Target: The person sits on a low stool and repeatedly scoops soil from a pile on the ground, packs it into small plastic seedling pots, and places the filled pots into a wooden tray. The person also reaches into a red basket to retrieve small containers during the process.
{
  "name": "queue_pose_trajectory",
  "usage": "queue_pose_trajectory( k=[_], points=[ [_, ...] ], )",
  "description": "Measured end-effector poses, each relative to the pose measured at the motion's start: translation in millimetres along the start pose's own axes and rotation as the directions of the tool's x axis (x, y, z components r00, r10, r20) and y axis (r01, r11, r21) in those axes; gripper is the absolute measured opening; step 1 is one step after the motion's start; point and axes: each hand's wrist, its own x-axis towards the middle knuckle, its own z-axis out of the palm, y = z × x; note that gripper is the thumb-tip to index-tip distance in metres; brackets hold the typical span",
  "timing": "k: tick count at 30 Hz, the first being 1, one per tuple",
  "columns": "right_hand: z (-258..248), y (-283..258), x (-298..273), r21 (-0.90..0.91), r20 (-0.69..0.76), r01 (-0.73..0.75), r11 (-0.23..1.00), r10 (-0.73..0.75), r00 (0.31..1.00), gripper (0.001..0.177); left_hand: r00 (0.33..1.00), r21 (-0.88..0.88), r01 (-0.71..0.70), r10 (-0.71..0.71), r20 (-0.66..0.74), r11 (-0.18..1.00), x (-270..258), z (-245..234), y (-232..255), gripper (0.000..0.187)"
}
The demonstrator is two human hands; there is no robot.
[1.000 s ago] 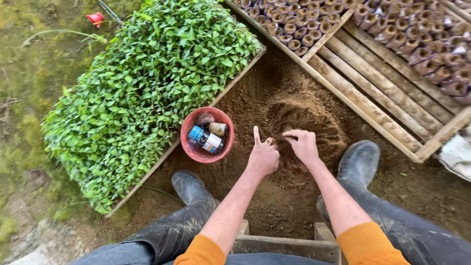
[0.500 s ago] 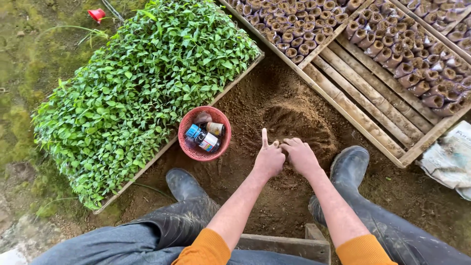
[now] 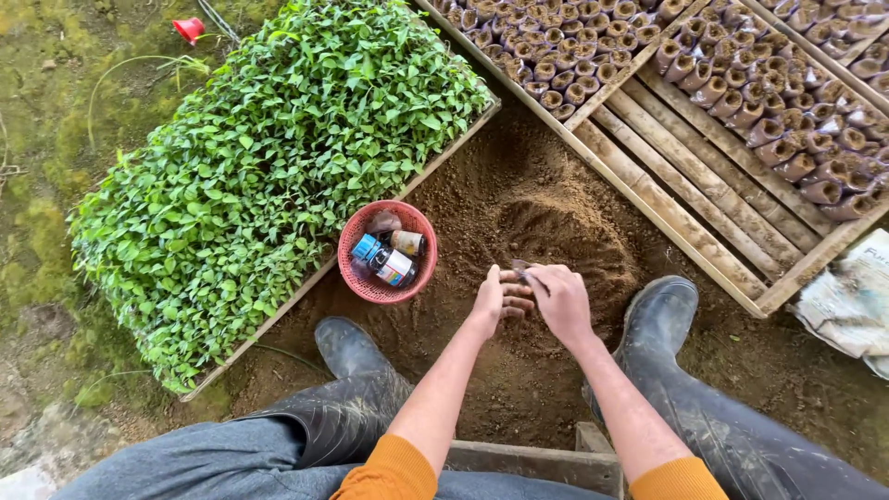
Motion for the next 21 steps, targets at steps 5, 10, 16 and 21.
queue_pose_trajectory(
  k=[5, 10, 16, 21],
  points=[
    [-21.9, -52.4, 7.1, 0.091, 0.002, 0.076, 0.993, -0.077, 0.997, 0.014, 0.987, -0.369, -0.063, 0.003, -0.159, 0.927, 25.6, 8.1, -10.9, 0.041],
    [-27.4, -41.3, 26.0, 0.46, -0.048, -0.066, 0.885, 0.099, 0.994, 0.026, 0.993, -0.413, -0.085, 0.042, -0.112, 0.907, 7.1, 5.3, 5.5, 0.034],
    [-12.8, -53.9, 23.6, -0.317, 0.431, -0.145, 0.937, 0.278, 0.858, 0.053, 0.994, -0.499, -0.07, 0.1, 0.033, 0.864, -19.1, -10.7, 24.9, 0.025],
    [79.3, 23.7, -13.3, -0.265, 0.112, 0.194, 0.944, -0.17, 0.979, 0.027, 0.987, -0.467, -0.087, 0.138, 0.077, 0.88, -5.7, -31.3, 20.3, 0.031]
  ],
)
